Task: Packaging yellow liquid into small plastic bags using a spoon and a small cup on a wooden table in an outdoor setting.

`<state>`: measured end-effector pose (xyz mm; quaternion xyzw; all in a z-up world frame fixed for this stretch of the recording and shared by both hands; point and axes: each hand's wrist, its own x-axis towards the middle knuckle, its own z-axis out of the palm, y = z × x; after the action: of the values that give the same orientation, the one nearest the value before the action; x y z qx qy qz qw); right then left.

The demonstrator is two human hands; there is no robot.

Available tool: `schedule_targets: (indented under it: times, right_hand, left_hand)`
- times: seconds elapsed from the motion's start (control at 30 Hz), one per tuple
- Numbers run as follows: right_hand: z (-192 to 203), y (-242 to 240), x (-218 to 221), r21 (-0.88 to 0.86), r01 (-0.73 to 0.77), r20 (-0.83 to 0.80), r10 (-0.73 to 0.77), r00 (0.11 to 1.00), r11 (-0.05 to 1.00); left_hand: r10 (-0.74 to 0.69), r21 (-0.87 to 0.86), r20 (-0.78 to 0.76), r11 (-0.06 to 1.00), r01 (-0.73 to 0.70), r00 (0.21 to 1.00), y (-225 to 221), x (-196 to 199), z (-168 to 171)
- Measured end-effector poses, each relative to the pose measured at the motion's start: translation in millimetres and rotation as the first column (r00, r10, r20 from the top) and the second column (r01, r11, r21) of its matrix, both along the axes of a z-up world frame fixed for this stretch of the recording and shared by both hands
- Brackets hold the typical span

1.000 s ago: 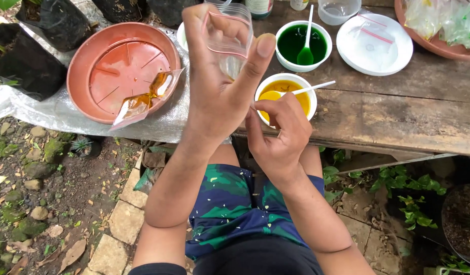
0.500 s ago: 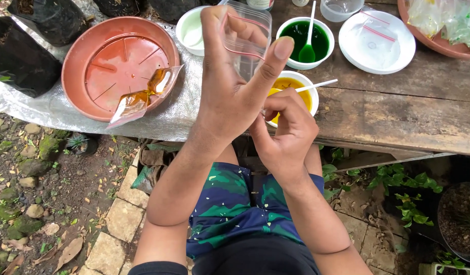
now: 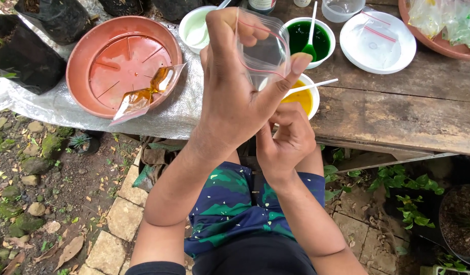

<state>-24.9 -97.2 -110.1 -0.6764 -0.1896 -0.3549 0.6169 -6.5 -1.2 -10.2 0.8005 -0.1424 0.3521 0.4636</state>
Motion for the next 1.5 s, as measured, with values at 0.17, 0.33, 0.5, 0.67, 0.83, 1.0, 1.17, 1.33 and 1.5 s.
schedule_targets:
  times: [0.17,0.33,0.5,0.67,0.83,1.0,1.17,1.33,1.5]
  right_hand:
    - [-8.9,-5.0,2.6,-0.063,0.033,-0.099,-0.039,0.994,0.997]
    - [-10.9,-30.7,6.6,-0.059,0.002,-0.16,-0.012,0.987,0.998]
    - [-28.7,-69.4,43.3,-0.034,0.147,-0.084,-0.149,0.985,0.989]
    - [-57.5,-116.3,80.1,-0.241,0.263,-0.232,-0.318,0.919,0.934]
    - [-58.5,-126.9,96.9,-0.462,-0.011,-0.409,-0.202,0.89,0.887]
    - [-82.0,-133.8,117.5,-0.297,-0.05,-0.385,-0.072,0.92,0.954]
    - [-81.6,-139.6,127.8,-0.221,-0.175,-0.477,0.05,0.877,0.959]
    - [-93.2,-146.9,128.4,0.038,-0.26,-0.526,0.241,0.815,0.965]
    - [-81.2,-146.5,112.7,0.058,-0.295,-0.522,0.28,0.805,0.954]
  left_hand:
    - [0.064,0.139,0.051,0.988,-0.071,0.997,5.2,0.0,4.9]
    - [-0.122,0.119,0.18,0.988,0.102,0.976,23.0,6.6,14.6]
    - [-0.105,0.0,0.035,0.994,0.105,0.994,36.3,13.8,4.2]
    - [-0.246,-0.093,0.05,0.964,0.249,0.968,48.4,37.2,-31.5]
    - [-0.522,-0.323,-0.197,0.834,0.448,0.83,51.9,69.0,-110.7]
    - [-0.504,-0.38,-0.105,0.817,0.434,0.857,45.4,81.1,-168.3]
    - [-0.536,-0.416,-0.103,0.789,0.453,0.838,38.3,81.1,-180.9]
    - [-0.503,-0.383,-0.112,0.817,0.43,0.857,40.7,78.9,-186.2]
    - [-0.512,-0.375,-0.116,0.816,0.44,0.851,37.8,76.9,-189.3]
